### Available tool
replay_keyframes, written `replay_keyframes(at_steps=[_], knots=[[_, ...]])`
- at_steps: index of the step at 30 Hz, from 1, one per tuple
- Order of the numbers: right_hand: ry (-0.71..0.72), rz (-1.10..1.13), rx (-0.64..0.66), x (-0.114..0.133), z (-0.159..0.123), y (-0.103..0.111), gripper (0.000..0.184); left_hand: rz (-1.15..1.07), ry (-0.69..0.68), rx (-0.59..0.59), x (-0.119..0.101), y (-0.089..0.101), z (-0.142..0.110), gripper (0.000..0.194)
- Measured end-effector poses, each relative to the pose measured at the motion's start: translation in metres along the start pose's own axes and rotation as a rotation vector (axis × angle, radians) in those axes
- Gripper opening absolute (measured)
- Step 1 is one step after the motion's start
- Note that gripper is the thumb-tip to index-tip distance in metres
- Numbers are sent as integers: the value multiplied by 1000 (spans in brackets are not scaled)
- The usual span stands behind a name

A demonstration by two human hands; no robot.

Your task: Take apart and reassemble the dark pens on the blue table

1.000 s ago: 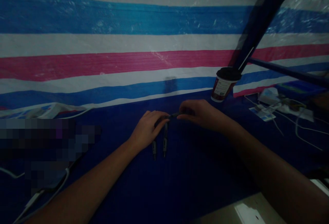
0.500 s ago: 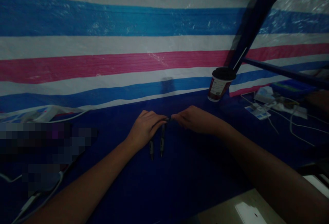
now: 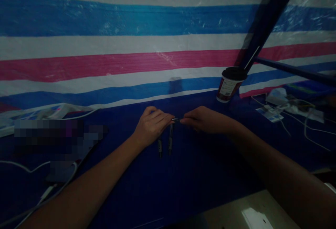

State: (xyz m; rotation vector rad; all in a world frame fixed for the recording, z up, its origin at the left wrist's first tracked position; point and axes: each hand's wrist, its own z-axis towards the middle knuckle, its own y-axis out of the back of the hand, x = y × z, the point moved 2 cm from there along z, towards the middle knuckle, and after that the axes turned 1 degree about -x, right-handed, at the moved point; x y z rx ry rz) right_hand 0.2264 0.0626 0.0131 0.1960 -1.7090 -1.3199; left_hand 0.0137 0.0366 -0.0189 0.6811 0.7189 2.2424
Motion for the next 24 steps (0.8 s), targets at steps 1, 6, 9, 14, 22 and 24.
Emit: replay_keyframes(at_steps=[1,6,9,14,22,24], knots=[[-15,59,18,-1,0,0,44,3,-17,-5,0,1,0,14],[-35,247,187,-11,0,-3,50,6,-32,-55,-2,0,0,12],[10,280,143,-10,1,-2,45,74,37,-164,-3,1,-1,11],[-22,357,151,-3,3,-4,32,-33,33,-17,-4,1,-1,17],[52,605,36,-19,14,-16,77,-264,47,64,-9,-5,-1,19],[67,643,-10,-18,16,-21,84,-282,80,76,-11,-6,1,19]])
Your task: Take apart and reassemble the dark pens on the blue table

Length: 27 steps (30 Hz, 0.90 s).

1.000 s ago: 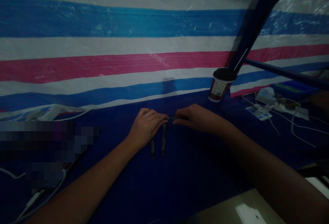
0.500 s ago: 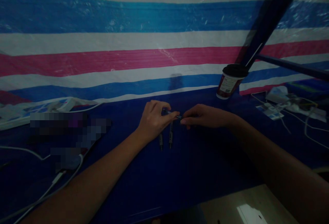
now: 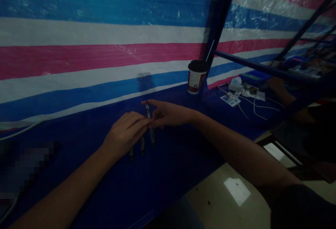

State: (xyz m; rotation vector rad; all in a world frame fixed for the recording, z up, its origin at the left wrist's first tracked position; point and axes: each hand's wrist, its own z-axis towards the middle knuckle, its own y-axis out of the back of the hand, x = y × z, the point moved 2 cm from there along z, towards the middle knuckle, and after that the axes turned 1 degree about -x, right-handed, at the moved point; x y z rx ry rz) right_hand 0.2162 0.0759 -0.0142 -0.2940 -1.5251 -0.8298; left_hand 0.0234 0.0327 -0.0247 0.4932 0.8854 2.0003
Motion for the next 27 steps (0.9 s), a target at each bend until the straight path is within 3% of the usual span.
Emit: replay_keyframes(at_steps=[5,9,15,18,21,27], knots=[[64,63,-148,2,2,-9,82,1,103,-34,-3,1,2,23],[30,39,-302,3,4,-7,86,-33,181,-75,-5,1,2,31],[27,139,-421,4,9,0,80,-67,350,-70,0,0,3,23],[44,174,-457,4,10,2,77,-47,426,-75,3,-1,2,21],[85,164,-488,5,9,3,63,-71,518,-29,5,-2,1,21],[266,150,-391,22,1,-10,52,-140,646,54,6,-3,0,26]])
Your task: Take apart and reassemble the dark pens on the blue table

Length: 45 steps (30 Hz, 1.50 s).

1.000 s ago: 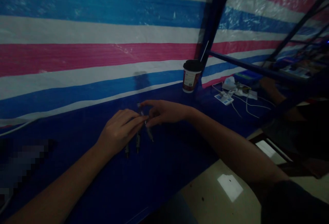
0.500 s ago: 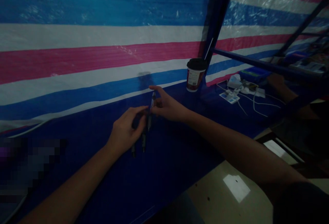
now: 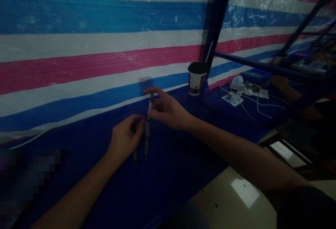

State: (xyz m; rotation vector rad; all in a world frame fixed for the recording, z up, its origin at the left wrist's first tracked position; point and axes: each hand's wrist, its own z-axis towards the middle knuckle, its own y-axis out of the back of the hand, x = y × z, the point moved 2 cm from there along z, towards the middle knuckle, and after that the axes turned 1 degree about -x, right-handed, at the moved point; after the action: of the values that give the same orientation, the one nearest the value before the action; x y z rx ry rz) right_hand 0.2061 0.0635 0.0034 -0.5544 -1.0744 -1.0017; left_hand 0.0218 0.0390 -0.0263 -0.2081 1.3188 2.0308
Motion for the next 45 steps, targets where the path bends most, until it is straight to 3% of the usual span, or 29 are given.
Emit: replay_keyframes(at_steps=[7,14,22,26,31,36,41,45], knots=[[-25,-46,-54,3,-2,-4,56,-4,35,74,1,-2,4,29],[-89,-94,-62,-8,1,3,80,64,-1,75,5,-6,4,28],[-43,-145,-83,-10,1,4,48,64,-36,75,7,-6,5,21],[-73,-156,-117,-10,1,4,52,65,-34,83,8,-5,5,23],[-161,-128,-42,-11,1,4,40,74,-67,82,9,-5,3,19],[-198,-140,-64,-15,3,6,49,186,-7,132,5,-4,2,24],[-223,-160,-33,-18,5,8,33,192,32,154,5,-1,3,28],[-214,-194,-51,-19,5,9,43,178,57,127,3,-2,2,30]])
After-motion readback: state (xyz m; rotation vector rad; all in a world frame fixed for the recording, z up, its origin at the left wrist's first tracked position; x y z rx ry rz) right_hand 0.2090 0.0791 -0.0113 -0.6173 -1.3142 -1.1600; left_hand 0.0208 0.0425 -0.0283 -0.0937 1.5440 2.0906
